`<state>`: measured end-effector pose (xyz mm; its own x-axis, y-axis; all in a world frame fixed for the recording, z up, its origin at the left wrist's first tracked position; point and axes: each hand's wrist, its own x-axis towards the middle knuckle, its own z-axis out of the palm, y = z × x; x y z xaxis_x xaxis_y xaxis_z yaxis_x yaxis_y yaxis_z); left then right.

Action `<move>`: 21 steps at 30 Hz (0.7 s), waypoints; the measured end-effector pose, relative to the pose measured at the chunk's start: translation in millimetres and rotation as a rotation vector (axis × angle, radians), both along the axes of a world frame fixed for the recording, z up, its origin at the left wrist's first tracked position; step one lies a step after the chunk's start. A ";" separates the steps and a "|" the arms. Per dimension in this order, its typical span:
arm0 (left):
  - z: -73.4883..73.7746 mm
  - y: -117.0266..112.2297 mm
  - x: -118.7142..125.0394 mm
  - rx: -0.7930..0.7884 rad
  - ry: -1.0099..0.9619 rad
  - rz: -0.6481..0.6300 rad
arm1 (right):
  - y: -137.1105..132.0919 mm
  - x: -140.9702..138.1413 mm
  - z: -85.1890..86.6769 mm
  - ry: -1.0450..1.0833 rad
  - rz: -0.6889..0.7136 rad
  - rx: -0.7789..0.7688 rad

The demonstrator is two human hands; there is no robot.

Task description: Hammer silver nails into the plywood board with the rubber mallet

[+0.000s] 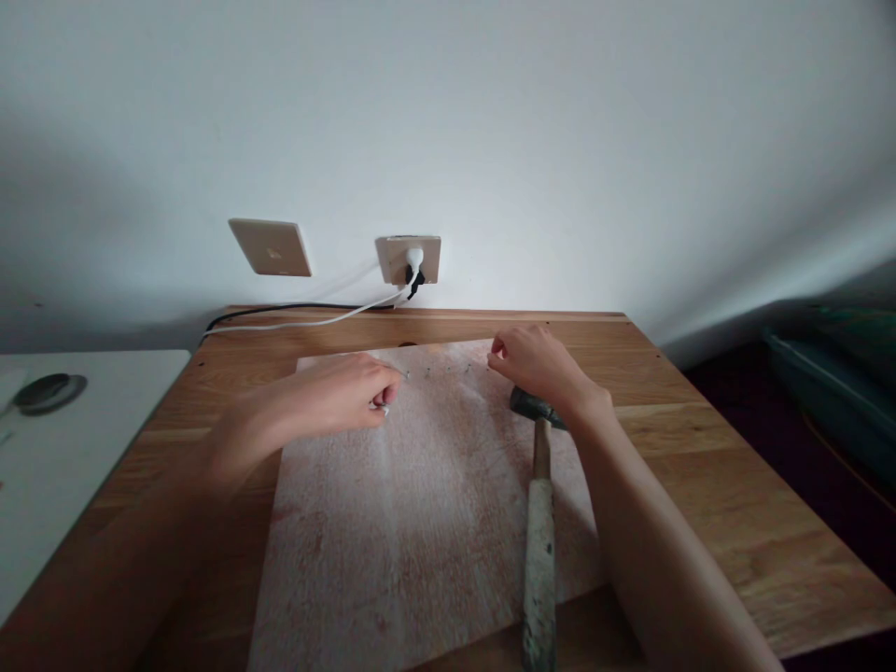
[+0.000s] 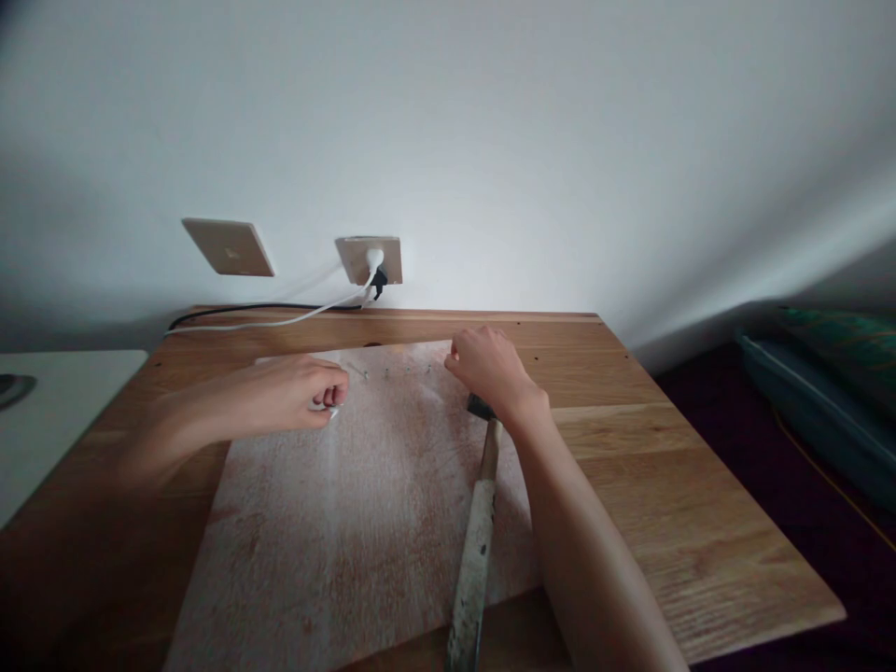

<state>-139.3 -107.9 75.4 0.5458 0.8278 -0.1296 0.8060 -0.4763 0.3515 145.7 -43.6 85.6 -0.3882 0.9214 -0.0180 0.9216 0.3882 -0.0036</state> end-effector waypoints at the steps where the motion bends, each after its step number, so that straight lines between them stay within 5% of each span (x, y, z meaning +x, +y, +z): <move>1: -2.9 -1.5 3.9 -0.004 0.010 -0.023 | -0.9 -0.2 2.1 0.017 0.021 -0.010; 12: -8.5 -16.0 31.8 -0.109 -0.004 -0.189 | -33.7 -39.2 10.0 0.111 0.455 -0.311; 21: -4.5 -22.7 46.1 -0.217 -0.057 -0.237 | -43.8 -56.9 2.5 0.076 0.540 -0.380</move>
<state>-93.2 -130.6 70.9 0.7317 0.6331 -0.2525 0.6573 -0.5575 0.5070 88.8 -87.4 88.1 -0.8065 0.5321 -0.2578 0.5899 0.7541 -0.2889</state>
